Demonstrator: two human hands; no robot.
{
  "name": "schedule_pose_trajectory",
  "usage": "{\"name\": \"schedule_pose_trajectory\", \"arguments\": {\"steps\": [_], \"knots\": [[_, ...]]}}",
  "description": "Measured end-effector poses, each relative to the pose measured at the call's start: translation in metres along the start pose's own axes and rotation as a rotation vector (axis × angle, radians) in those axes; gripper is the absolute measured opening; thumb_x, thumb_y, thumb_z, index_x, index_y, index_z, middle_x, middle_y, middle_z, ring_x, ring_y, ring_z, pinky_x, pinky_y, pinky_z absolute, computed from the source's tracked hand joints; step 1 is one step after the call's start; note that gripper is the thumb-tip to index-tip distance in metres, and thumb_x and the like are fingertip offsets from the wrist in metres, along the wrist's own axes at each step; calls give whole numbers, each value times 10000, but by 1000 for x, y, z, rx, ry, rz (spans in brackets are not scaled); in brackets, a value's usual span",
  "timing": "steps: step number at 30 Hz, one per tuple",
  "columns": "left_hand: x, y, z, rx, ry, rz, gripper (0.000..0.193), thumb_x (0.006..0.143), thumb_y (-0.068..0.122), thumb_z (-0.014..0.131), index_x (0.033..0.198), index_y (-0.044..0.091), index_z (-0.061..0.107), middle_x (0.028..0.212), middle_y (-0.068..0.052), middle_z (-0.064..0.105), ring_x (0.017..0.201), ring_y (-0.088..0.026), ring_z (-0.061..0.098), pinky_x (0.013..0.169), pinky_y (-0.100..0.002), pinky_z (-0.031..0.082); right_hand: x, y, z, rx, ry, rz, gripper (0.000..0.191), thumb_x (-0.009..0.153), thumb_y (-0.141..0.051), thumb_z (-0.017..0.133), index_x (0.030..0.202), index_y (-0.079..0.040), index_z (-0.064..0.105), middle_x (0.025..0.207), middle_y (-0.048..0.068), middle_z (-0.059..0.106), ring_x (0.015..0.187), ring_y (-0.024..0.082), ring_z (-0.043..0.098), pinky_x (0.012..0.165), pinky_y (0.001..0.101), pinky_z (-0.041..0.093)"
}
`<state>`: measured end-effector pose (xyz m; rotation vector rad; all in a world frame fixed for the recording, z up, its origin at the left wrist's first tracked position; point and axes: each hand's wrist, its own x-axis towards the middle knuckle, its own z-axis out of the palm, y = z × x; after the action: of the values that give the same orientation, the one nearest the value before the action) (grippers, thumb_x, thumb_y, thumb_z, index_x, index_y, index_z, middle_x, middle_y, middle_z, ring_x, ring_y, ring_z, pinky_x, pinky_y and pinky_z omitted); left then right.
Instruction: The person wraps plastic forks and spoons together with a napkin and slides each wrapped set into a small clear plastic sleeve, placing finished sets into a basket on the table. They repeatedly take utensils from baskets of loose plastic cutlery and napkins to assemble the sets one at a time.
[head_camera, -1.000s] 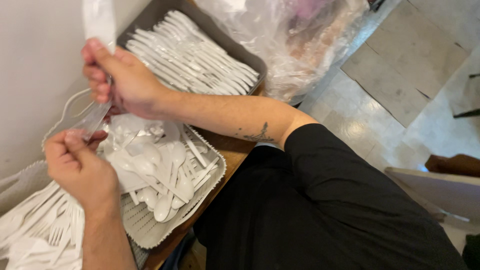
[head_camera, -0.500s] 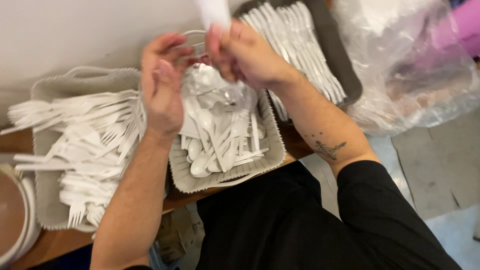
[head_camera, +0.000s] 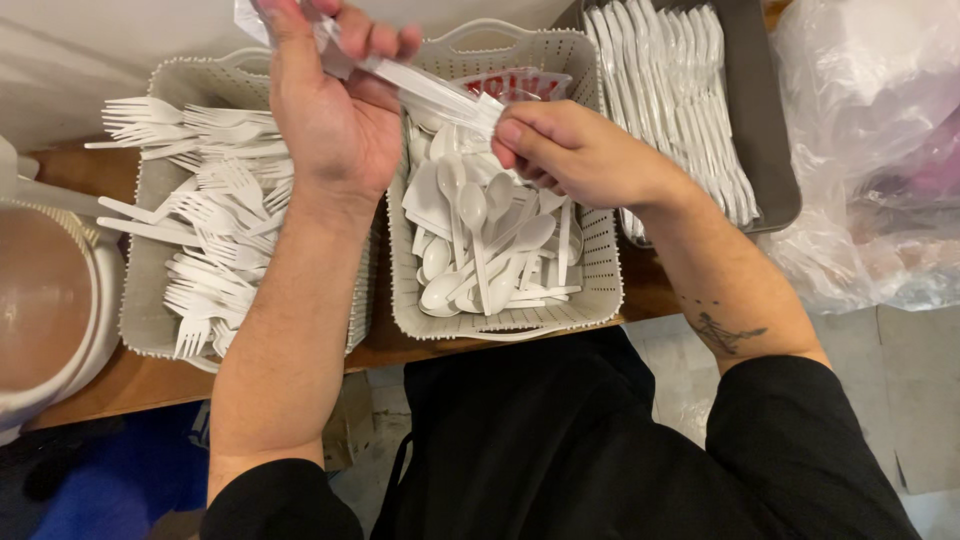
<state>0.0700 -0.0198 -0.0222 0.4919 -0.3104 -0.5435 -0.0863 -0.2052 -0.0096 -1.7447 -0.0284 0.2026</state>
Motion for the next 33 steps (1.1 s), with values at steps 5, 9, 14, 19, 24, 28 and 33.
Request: {"name": "schedule_pose_trajectory", "arguments": {"steps": [5, 9, 14, 19, 24, 28, 33], "knots": [[-1, 7, -7, -6, -150, 42, 401, 1198, 437, 424, 989, 96, 427, 747, 1, 274, 609, -117, 235, 597, -304, 280, -20, -8, -1, -258, 76, -106, 275, 1122, -237, 441, 974, -74, 607, 664, -61, 405, 603, 58, 371, 533, 250, 348], [-12, 3, 1, 14, -185, 67, 397, 1206, 427, 411, 978, 102, 416, 724, 6, 266, 602, -119, 227, 555, -298, 230, -37, -11, 2, -339, 206, -52, 232, 1046, -145, 470, 920, -48, 639, 630, -30, 468, 581, 65, 412, 520, 257, 375], [-17, 0, 12, 101, -260, 192, 431, 1209, 450, 427, 981, 84, 416, 725, -7, 253, 590, -144, 231, 543, -322, 220, -49, -3, 4, -599, 517, 5, 214, 979, -78, 509, 900, 4, 690, 651, 35, 553, 569, 97, 504, 560, 275, 431], [-28, 13, 31, 249, -318, 216, 501, 1228, 479, 452, 935, 77, 396, 709, -3, 279, 564, -134, 230, 514, -316, 196, -53, -7, 1, -263, 651, -236, 235, 1138, -158, 507, 1227, 12, 642, 1035, 89, 669, 916, 139, 595, 841, 290, 499], [-72, -37, 76, 407, -330, 104, 485, 1173, 493, 409, 929, 75, 442, 739, 0, 385, 599, -115, 368, 562, -283, 335, -53, -15, 46, -128, 318, -434, 622, 1169, -297, 569, 1600, 21, 252, 1512, 184, 519, 1451, 292, 543, 1241, 391, 439], [-97, -31, 97, 927, -413, 491, 467, 1203, 398, 343, 903, 58, 459, 1001, -106, 587, 1024, -211, 459, 987, -375, 368, -65, -20, 63, -255, 361, -494, 636, 1152, -294, 485, 1617, 15, 178, 1519, 225, 519, 1382, 339, 596, 1162, 390, 477], [-118, -21, 114, 1121, -396, 480, 437, 1182, 395, 331, 905, 95, 487, 1237, -137, 655, 1266, -232, 438, 1174, -413, 315, -76, -11, 71, -439, 389, -363, 263, 1076, -182, 541, 1271, -5, 534, 966, 186, 684, 895, 375, 714, 764, 379, 563]]}}
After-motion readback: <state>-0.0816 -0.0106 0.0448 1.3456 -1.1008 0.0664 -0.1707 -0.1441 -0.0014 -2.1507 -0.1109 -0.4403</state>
